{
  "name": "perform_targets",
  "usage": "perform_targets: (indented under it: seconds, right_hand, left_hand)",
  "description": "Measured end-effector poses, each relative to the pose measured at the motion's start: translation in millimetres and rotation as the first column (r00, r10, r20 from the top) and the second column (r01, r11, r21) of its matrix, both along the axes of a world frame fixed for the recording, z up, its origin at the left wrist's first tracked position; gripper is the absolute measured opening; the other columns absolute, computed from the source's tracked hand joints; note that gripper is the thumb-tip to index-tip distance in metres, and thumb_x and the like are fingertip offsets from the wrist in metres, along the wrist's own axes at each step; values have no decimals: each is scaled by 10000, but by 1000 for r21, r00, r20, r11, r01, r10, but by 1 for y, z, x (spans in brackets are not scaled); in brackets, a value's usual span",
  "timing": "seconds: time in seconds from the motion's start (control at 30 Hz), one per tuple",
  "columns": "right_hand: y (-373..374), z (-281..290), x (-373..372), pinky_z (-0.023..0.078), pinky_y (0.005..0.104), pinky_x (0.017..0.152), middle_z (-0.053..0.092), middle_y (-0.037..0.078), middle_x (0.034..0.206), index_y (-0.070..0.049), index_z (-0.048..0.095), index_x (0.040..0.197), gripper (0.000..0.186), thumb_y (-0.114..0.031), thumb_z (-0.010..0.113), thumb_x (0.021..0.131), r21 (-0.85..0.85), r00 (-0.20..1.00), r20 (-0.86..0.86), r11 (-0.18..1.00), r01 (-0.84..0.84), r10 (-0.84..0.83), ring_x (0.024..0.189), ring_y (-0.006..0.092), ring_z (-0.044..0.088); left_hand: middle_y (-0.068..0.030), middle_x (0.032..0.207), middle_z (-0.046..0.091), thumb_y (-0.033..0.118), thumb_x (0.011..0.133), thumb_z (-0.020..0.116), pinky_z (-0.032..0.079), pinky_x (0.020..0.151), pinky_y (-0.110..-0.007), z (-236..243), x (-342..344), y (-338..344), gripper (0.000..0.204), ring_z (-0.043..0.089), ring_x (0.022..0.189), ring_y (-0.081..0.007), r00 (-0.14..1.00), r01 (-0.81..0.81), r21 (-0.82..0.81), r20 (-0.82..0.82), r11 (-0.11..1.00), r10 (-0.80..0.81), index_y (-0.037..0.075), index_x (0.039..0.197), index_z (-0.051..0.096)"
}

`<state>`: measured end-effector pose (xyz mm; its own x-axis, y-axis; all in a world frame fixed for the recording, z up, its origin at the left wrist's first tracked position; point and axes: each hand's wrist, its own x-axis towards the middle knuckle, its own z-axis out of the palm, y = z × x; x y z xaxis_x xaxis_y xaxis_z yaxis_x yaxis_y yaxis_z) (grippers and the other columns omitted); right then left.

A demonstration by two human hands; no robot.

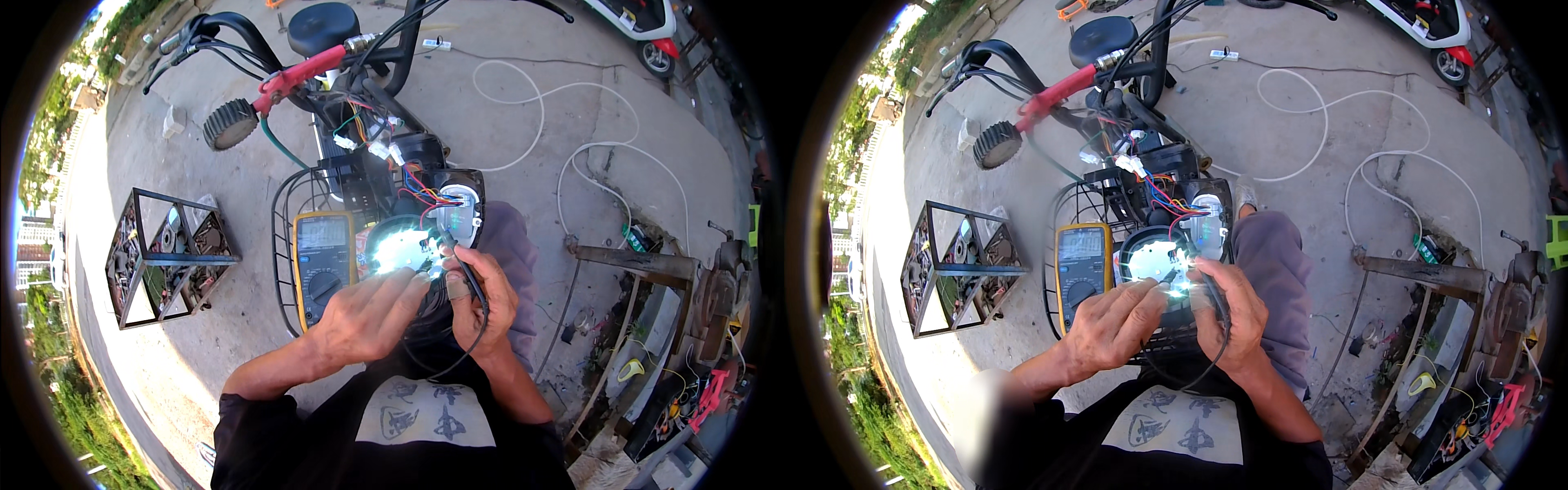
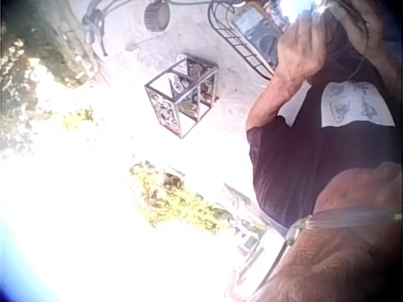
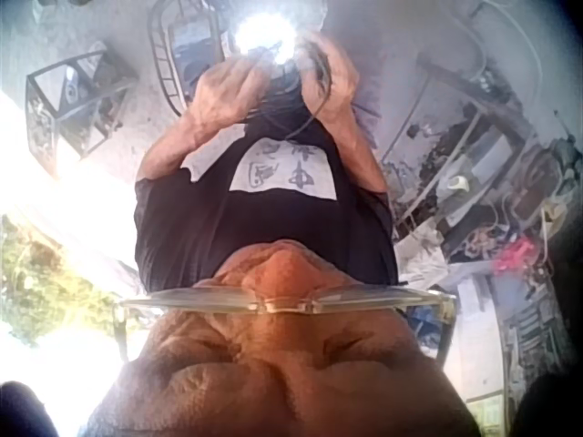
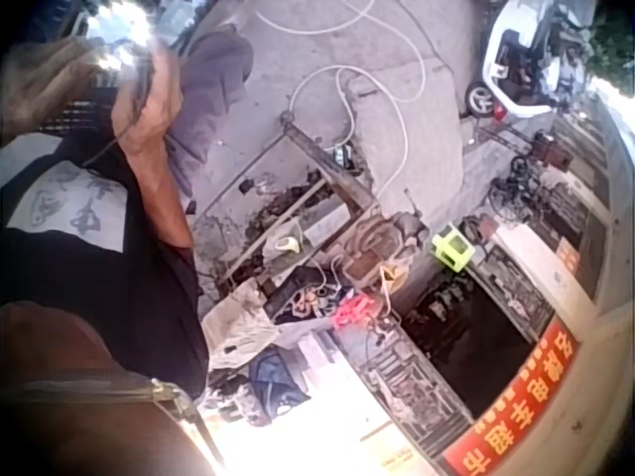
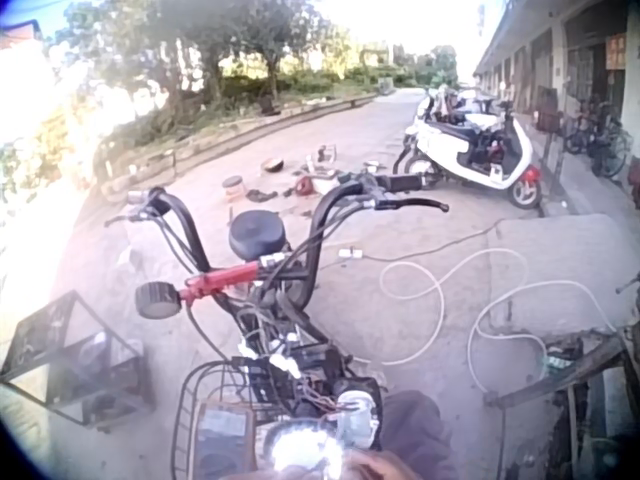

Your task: The person tests an LED light module mounted on an electric scooter by connecting it to a power source and using a multimeter to measure voltage. They repeatedly touch the LED surface and probe the wiring with multimeter leads while the light remains illuminated.

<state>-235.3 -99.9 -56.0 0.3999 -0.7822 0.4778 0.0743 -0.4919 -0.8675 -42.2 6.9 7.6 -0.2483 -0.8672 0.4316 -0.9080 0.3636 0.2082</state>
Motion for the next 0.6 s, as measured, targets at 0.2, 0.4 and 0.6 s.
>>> perform_targets:
  seconds: [0.2,0.4,0.6]
  right_hand:
    - [-1,-7,0,635,357,833,818,219,1111,60,731,1343,465,178,721,893,2,1000,-8,1000,24,-24,924,310,818]
    - [0,-7,1,636,349,830,823,216,1127,61,746,1280,391,162,769,903,46,999,-14,998,35,-34,934,295,825]
    - [2,-13,-2,634,341,820,828,204,1111,57,759,1258,310,110,819,958,106,999,2,993,46,-46,913,272,822]
  left_hand:
    - [-219,1199,760,14,904,787,673,779,-370,5,-3,-3,396,808,934,-295,999,-13,26,47,1000,12,-82,1283,729]
    - [-228,1206,765,30,943,787,685,811,-385,6,-5,-2,365,819,985,-320,997,-32,58,76,998,27,-87,1283,727]
    - [-231,1180,758,32,955,803,678,810,-372,2,-6,-4,342,802,962,-303,992,-20,2,125,1000,19,-108,1261,745]
